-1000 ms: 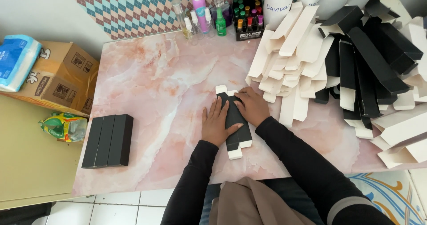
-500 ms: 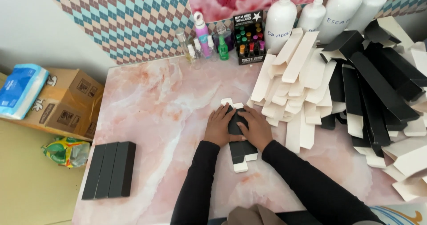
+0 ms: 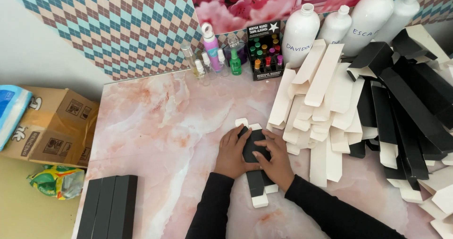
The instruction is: Assembling black cardboard perfume boxes by folding them along pre-scored lines.
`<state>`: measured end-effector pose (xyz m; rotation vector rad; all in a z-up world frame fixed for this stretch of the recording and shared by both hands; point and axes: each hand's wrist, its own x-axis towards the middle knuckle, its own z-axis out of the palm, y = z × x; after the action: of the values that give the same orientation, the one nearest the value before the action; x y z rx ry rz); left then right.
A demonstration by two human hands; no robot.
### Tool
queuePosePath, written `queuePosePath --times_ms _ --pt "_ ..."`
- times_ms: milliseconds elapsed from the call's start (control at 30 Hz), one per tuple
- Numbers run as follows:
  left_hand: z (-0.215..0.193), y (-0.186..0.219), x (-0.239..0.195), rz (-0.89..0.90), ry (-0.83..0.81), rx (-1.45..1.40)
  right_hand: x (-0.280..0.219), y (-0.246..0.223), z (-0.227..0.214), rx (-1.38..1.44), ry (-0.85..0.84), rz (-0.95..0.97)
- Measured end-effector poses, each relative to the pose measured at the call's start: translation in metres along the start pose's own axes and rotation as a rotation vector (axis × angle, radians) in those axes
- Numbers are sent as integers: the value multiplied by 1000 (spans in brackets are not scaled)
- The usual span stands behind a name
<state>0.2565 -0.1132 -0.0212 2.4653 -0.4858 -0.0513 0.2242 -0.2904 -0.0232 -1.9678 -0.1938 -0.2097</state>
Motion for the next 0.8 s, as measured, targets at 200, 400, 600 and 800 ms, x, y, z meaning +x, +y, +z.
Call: queuePosePath --times_ms 200,400,600,800 --pt "1 1 1 -15 22 14 1 -5 0 80 24 -52" --pt "-8 2 1 -42 75 -123 6 12 0 620 122 147" --pt "-10 -4 3 25 188 -473 12 -15 -4 687 -114 154" --pt "-4 -24 0 -143 122 -1045 8 6 4 489 -198 -15"
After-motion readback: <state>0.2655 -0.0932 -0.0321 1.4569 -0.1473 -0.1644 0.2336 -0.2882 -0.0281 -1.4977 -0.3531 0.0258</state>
